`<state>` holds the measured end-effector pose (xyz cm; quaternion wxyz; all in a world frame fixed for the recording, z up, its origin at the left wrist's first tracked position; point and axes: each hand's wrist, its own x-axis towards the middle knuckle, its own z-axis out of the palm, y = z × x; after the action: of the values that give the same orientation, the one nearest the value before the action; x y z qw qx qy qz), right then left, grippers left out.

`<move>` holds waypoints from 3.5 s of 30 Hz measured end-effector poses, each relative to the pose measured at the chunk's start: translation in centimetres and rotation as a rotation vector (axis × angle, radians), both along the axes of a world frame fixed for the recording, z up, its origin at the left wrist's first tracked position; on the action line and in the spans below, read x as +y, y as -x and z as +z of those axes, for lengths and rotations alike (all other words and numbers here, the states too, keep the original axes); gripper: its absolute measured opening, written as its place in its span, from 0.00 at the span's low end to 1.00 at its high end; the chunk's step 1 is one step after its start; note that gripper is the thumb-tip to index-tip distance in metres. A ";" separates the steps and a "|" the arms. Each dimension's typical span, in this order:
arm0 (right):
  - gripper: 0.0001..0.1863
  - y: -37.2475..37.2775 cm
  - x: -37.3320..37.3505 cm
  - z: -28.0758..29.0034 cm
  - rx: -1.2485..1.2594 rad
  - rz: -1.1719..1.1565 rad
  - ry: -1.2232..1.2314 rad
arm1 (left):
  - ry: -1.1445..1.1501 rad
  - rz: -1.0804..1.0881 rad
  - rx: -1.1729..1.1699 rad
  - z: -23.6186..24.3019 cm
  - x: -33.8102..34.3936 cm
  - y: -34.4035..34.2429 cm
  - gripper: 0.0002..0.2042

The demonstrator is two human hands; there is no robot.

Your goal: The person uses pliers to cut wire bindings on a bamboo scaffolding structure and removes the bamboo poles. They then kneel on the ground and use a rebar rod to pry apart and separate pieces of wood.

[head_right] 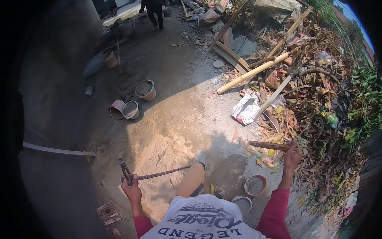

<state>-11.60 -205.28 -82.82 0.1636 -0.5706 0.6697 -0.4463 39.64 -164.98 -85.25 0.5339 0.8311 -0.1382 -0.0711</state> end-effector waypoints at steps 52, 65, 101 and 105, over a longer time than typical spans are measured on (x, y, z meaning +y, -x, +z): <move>0.21 -98.6 -129.1 -5.4 -0.238 0.352 -0.244 | -0.287 -0.092 -0.203 -3.5 -122.7 -88.7 0.10; 0.22 -129.3 -161.9 -10.3 0.031 0.490 -0.301 | -0.363 0.215 -0.181 -13.0 -150.5 -112.4 0.11; 0.32 -226.6 -229.8 -8.9 0.001 0.881 -0.026 | -0.441 -0.116 -0.155 -0.9 -213.8 -175.3 0.08; 0.21 -228.5 -222.3 -9.6 -0.053 1.354 -0.474 | -0.418 -0.136 -0.127 2.0 -223.8 -180.6 0.08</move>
<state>216.86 -427.53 -92.37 0.5404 -0.7989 0.2433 -0.1030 220.22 -388.78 -83.27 0.3345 0.9152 -0.2095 -0.0815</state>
